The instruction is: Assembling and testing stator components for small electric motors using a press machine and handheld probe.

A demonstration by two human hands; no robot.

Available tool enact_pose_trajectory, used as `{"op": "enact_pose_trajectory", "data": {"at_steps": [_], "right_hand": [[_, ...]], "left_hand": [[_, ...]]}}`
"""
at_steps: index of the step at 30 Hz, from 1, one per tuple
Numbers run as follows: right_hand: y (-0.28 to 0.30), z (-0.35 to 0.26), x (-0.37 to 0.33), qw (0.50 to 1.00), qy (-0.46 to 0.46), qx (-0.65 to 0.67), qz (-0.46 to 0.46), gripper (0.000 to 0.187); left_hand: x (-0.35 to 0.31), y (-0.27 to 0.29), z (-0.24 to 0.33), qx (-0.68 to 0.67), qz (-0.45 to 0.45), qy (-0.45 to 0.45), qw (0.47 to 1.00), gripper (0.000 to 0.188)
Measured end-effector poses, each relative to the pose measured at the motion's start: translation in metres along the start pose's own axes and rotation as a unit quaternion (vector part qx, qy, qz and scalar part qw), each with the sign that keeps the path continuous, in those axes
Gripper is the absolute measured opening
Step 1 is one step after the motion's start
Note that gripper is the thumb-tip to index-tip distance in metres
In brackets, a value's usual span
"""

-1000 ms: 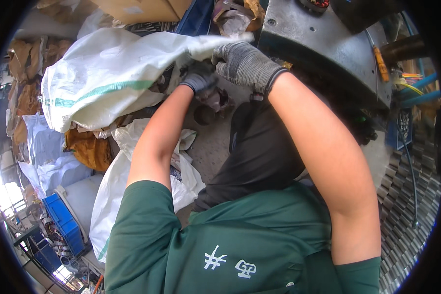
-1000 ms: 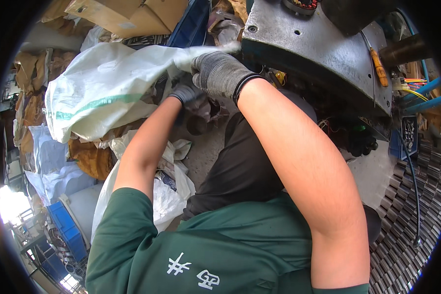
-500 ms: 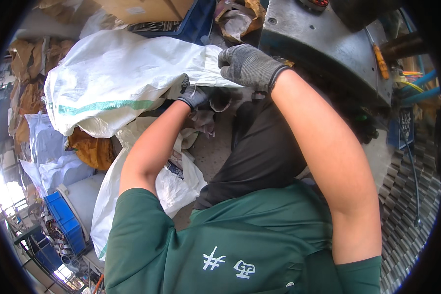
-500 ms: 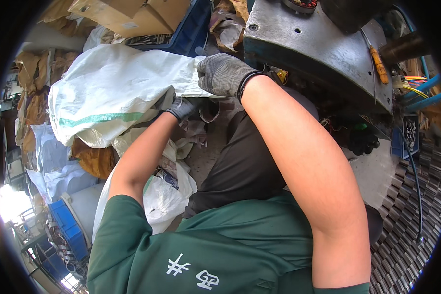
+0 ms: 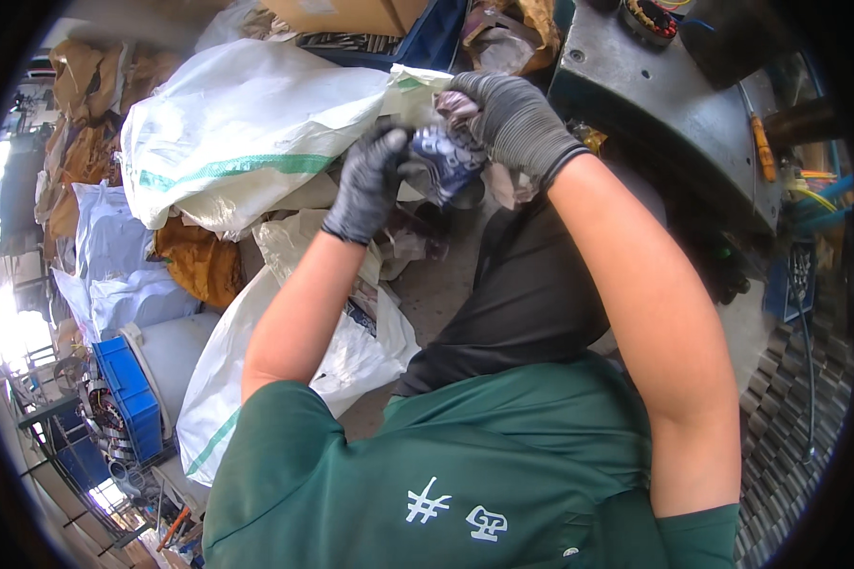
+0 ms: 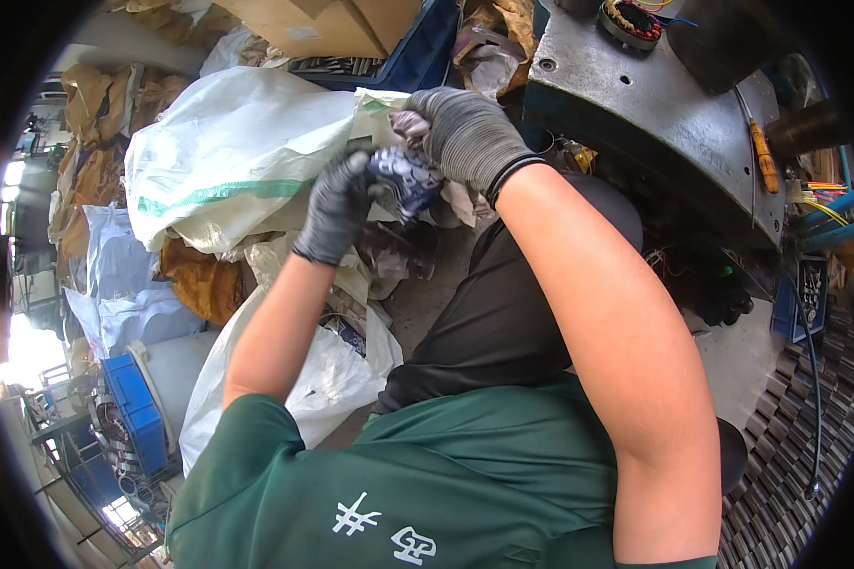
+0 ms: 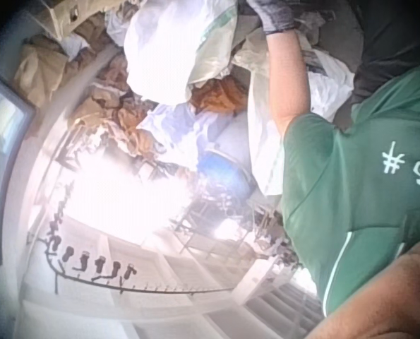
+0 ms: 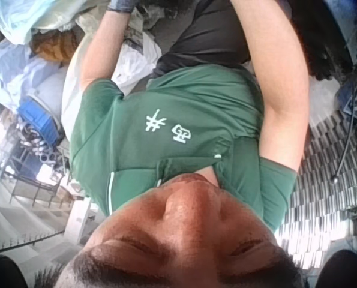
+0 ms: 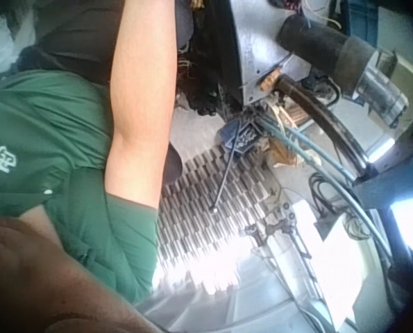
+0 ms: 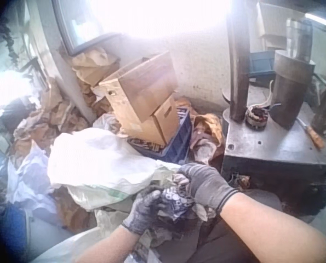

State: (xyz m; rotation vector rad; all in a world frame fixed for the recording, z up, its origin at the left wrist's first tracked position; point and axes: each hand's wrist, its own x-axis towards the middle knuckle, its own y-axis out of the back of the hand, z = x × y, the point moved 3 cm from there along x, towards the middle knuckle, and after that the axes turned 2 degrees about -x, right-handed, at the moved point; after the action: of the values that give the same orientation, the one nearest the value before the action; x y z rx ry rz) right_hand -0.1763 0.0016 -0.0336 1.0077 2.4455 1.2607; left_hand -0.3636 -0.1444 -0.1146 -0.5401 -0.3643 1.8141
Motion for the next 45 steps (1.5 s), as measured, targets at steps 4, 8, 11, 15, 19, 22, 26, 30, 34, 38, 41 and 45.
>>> {"op": "enact_pose_trajectory", "data": {"at_steps": [4, 8, 11, 15, 19, 22, 26, 30, 34, 38, 41, 45], "right_hand": [[0.0, 0.005, 0.01, 0.995, 0.004, 0.036, 0.094, 0.033], [0.008, 0.008, 0.008, 0.975, 0.046, 0.147, 0.159, 0.027], [0.018, 0.011, 0.008, 0.98, 0.099, -0.045, 0.167, 0.027], [0.027, 0.019, 0.0, 0.972, 0.101, -0.108, 0.182, 0.021], [0.024, 0.028, -0.002, 0.957, -0.05, 0.276, 0.077, 0.019], [0.021, 0.017, -0.007, 0.993, -0.003, 0.112, 0.025, 0.019], [-0.016, -0.003, -0.005, 0.919, -0.118, 0.365, -0.09, 0.026], [-0.026, -0.022, -0.005, 0.889, -0.019, 0.444, -0.113, 0.063], [-0.021, -0.034, -0.009, 0.915, -0.006, 0.392, -0.1, 0.061], [-0.007, -0.024, -0.006, 0.914, -0.043, 0.404, -0.011, 0.042], [0.007, -0.016, 0.012, 0.953, 0.044, 0.279, 0.113, 0.032], [0.008, -0.002, 0.016, 0.945, -0.075, 0.302, 0.103, 0.034]], "left_hand": [[-0.051, 0.076, -0.101, 0.549, 0.083, 0.028, 0.832, 0.048], [-0.08, 0.148, -0.213, 0.656, 0.111, 0.005, 0.746, 0.074], [-0.097, 0.174, -0.241, 0.573, 0.158, 0.04, 0.803, 0.059], [-0.102, 0.154, -0.211, 0.491, 0.231, 0.034, 0.839, 0.048], [-0.096, 0.096, -0.145, 0.293, 0.225, -0.061, 0.927, 0.035], [-0.095, 0.036, -0.089, 0.169, 0.144, -0.159, 0.962, 0.041], [-0.052, -0.021, -0.043, -0.192, 0.041, -0.105, 0.975, 0.049], [-0.018, -0.042, -0.012, -0.114, -0.049, -0.135, 0.983, 0.041], [-0.024, -0.038, 0.018, 0.25, -0.006, -0.177, 0.952, 0.04], [-0.072, -0.006, 0.005, 0.36, 0.084, -0.179, 0.912, 0.041], [-0.125, 0.062, -0.047, 0.444, 0.029, 0.201, 0.873, 0.033], [-0.216, 0.155, -0.114, 0.721, -0.194, 0.318, 0.585, 0.033]]}}
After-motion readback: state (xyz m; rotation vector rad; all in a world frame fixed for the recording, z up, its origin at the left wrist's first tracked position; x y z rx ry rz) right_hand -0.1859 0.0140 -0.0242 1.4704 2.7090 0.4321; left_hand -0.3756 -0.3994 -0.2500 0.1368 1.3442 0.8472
